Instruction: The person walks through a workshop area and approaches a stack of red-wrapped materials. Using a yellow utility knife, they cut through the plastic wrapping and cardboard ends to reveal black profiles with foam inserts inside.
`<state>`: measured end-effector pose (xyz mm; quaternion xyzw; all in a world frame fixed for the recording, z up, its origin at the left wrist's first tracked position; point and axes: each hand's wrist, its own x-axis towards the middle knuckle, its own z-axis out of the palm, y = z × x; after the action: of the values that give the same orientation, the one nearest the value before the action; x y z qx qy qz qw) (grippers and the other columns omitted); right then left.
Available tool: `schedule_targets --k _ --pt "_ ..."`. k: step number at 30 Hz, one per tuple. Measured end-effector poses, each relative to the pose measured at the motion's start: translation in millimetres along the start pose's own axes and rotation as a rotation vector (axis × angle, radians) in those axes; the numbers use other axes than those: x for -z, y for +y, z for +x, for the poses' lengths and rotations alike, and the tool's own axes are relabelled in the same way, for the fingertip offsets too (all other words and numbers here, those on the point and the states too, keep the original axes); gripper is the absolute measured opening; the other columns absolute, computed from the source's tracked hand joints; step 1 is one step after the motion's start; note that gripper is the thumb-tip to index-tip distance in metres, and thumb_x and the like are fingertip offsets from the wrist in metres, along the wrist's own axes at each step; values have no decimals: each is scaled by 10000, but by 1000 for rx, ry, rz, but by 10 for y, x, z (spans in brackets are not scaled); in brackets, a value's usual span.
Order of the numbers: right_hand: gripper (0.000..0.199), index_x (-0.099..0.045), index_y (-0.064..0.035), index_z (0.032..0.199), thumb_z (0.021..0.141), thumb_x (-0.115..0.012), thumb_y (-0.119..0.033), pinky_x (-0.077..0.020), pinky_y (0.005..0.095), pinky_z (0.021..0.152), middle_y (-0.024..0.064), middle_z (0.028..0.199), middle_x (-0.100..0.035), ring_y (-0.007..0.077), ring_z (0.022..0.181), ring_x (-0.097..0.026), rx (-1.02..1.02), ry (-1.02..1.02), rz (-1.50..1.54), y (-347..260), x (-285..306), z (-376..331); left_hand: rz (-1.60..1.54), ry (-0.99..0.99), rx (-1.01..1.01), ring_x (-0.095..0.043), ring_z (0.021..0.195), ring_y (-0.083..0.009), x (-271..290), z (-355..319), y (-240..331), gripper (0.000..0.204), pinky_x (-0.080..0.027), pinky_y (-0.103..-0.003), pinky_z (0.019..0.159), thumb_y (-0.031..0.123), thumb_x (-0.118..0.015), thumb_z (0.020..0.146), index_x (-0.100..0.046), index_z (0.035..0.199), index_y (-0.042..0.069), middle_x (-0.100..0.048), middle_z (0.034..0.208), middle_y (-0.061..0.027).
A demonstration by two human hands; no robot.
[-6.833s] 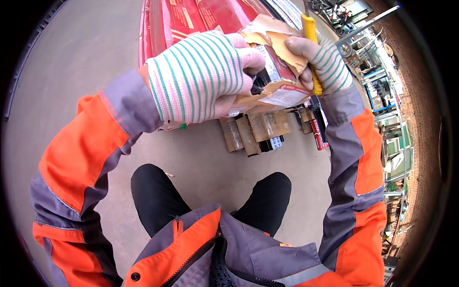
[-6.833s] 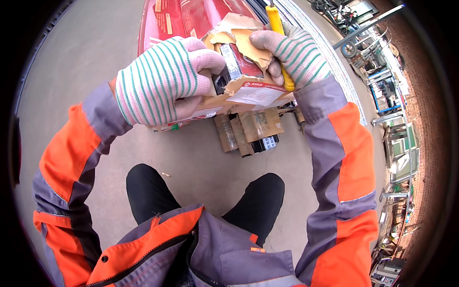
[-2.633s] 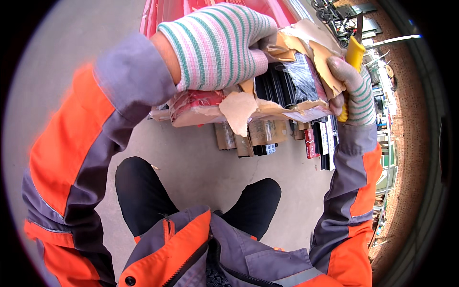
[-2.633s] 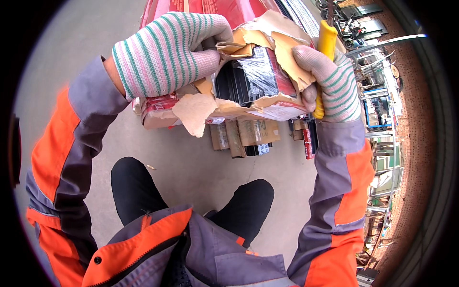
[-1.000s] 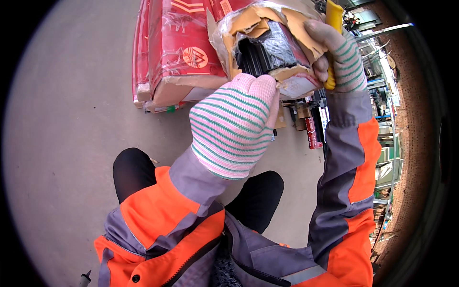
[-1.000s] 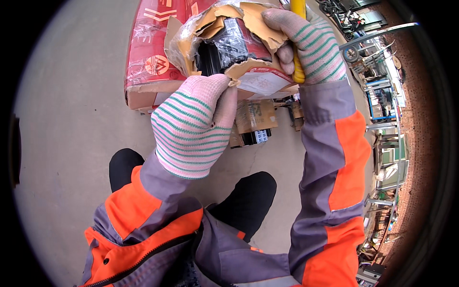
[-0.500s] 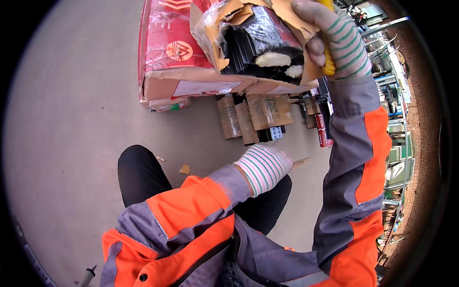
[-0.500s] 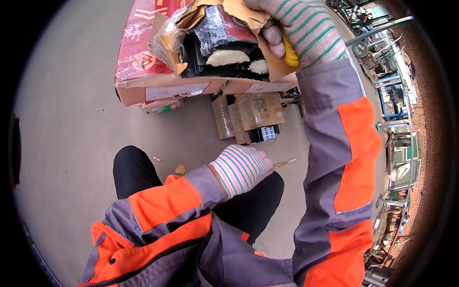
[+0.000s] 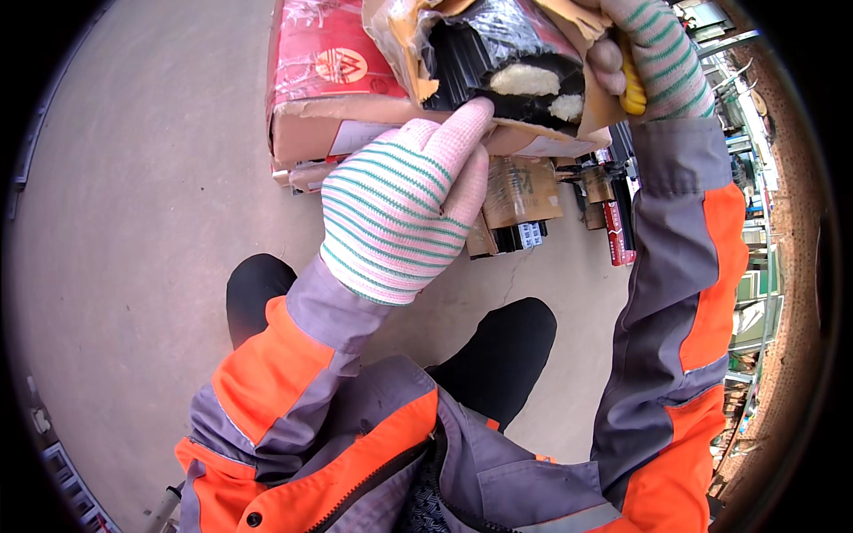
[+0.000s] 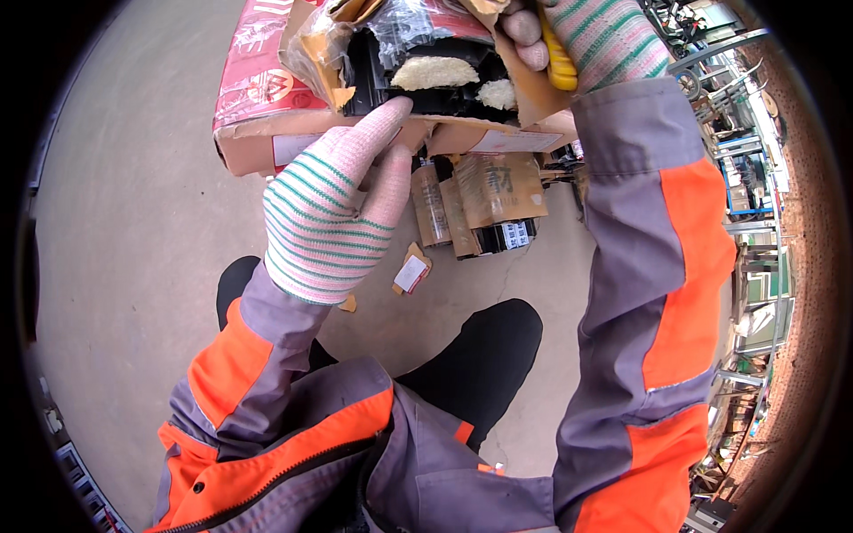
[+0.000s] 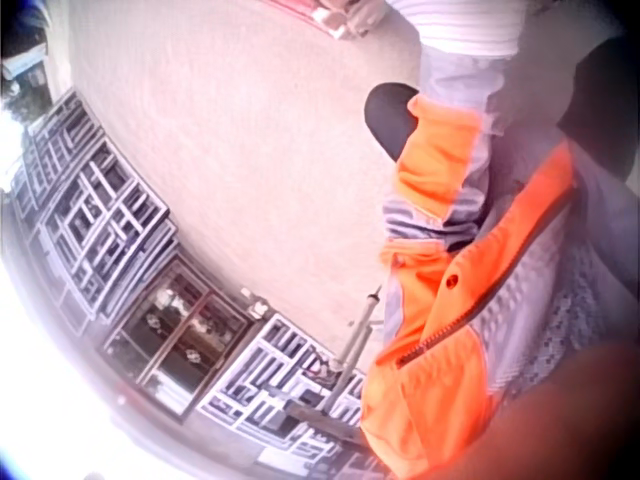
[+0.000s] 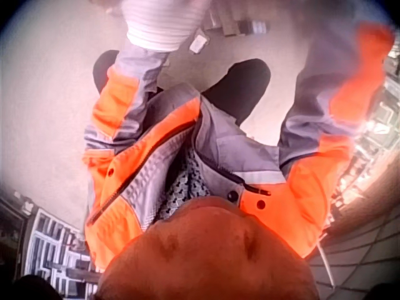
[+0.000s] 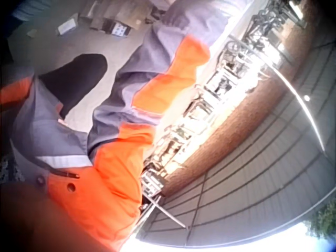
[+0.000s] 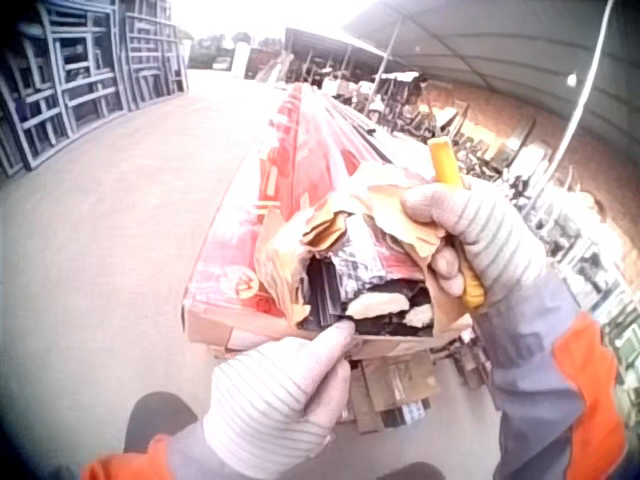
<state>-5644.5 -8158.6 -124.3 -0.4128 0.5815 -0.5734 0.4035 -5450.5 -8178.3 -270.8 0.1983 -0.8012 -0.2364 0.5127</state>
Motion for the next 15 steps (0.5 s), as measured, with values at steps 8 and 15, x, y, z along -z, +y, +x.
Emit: schedule_targets --k 8,15 --pt "257 -641 -64 696 913 -684 -196 -395 192 381 -3 521 -588 73 378 -496 93 75 -129 11 -46 -53 64 -61 -28 -705 766 -255 -36 -25 -55 388 -565 -338 700 -4 -703 876 -663 1255 69 -704 900 -120" --pt "185 -669 -19 790 912 -681 -159 -417 175 373 21 572 -630 62 387 -520 7 45 -81 -74 -29 -45 87 -53 -84 -704 805 -283 -2 -50 -55 409 -568 -354 725 -12 -704 862 -670 1259 80 -705 917 -118"
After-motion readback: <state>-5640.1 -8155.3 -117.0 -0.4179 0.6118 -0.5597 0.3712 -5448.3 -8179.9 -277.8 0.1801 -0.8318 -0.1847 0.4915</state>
